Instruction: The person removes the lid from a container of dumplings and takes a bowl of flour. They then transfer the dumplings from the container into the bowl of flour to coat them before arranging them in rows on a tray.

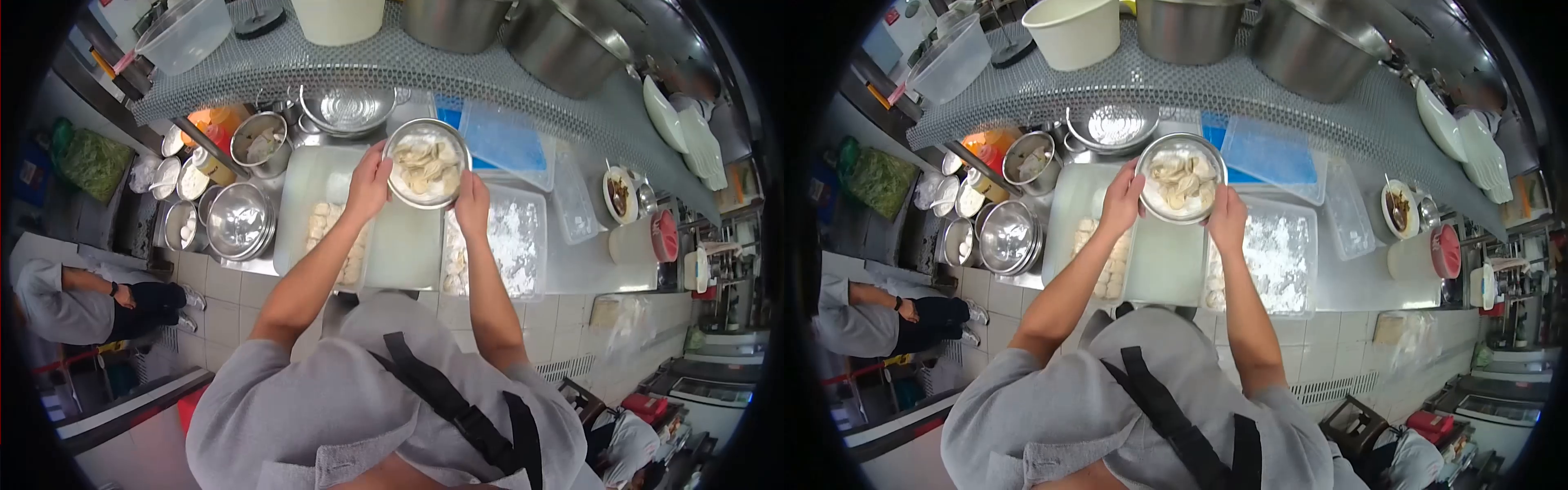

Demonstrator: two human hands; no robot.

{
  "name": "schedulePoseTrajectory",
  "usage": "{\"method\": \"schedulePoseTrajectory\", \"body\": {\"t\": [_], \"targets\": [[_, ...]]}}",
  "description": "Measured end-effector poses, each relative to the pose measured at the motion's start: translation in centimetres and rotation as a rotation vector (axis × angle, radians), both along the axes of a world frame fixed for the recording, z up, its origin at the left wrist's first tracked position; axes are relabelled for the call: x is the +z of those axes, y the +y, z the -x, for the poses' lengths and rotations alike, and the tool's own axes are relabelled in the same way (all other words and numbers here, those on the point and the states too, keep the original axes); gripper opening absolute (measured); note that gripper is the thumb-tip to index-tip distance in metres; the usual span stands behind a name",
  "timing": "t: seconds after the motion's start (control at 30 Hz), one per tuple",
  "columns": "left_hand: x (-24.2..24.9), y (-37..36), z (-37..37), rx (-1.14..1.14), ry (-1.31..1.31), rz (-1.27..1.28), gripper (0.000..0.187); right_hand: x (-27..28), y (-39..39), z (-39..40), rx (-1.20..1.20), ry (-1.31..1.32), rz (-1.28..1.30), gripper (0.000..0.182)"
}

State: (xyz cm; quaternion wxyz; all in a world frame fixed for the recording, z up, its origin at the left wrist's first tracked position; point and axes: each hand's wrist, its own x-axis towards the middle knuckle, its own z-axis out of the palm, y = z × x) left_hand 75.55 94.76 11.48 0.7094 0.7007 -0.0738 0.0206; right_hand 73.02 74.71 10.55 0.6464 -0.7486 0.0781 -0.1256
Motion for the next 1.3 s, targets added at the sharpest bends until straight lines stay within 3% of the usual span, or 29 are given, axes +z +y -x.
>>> {"method": "schedulePoseTrajectory", "body": {"t": [0.03, 0.17, 0.23, 0.27, 0.33, 0.4, 0.5, 0.63, 0.7, 0.8, 0.9, 1.0, 1.1, 1.17, 1.2, 1.3], "targets": [[0.2, -0.2, -0.5, 0.041, 0.171, -0.056, 0.031, -0.1, 0.0, -0.4, 0.022, 0.095, -0.086, 0.04], [2.1, 0.0, -0.8, 0.067, 0.368, -0.045, 0.031, 2.0, 0.2, -0.4, 0.025, 0.191, -0.091, 0.04], [3.1, 0.1, 0.0, 0.079, 0.144, 0.014, 0.031, 4.9, 0.5, 0.3, 0.009, 0.057, 0.012, 0.039], [3.3, 0.1, 0.3, 0.08, 0.134, 0.019, 0.031, 5.1, 0.6, 0.4, 0.01, 0.048, 0.016, 0.039], [3.3, 0.3, 1.5, 0.052, -0.126, 0.092, 0.032, 5.1, 1.0, 1.3, -0.004, -0.126, -0.031, 0.038], [0.6, -0.1, 1.0, 0.114, -0.098, 0.111, 0.034, 1.9, 0.7, 0.5, 0.004, -0.078, -0.056, 0.038], [-0.3, 0.3, 0.4, 0.095, 0.245, -0.01, 0.034, -1.0, -0.1, -0.1, 0.06, 0.193, -0.045, 0.04], [2.7, 0.2, 1.1, 0.14, 0.23, -0.007, 0.033, 3.4, 0.7, 0.5, 0.007, 0.057, -0.029, 0.04], [4.1, 0.1, 1.7, 0.12, -0.061, 0.056, 0.029, 5.3, 1.1, 1.4, -0.005, -0.056, -0.016, 0.037], [-0.5, 0.1, 1.0, 0.106, -0.157, 0.08, 0.025, 2.5, 1.2, 1.0, -0.014, -0.203, -0.078, 0.036], [-0.7, 0.1, 0.8, 0.118, 0.115, 0.019, 0.023, -0.5, 0.0, -0.2, 0.069, 0.115, -0.097, 0.038], [1.7, -0.2, 0.7, 0.184, 0.23, -0.047, 0.023, 0.7, 0.3, 0.0, 0.056, 0.09, -0.07, 0.037], [2.2, 0.2, 1.1, 0.115, -0.006, 0.056, 0.03, 5.4, 1.0, 1.4, 0.023, -0.064, -0.043, 0.037], [0.8, 0.4, 1.7, 0.093, -0.263, 0.106, 0.03, 3.3, 1.1, 1.0, 0.009, -0.126, -0.057, 0.036], [0.3, 0.4, 1.4, 0.093, -0.261, 0.104, 0.03, 2.0, 1.1, 1.1, -0.007, -0.177, -0.074, 0.035], [-1.4, 0.1, 0.8, 0.133, 0.142, 0.049, 0.034, -1.5, -0.1, 0.6, 0.06, 0.046, -0.016, 0.034]]}}
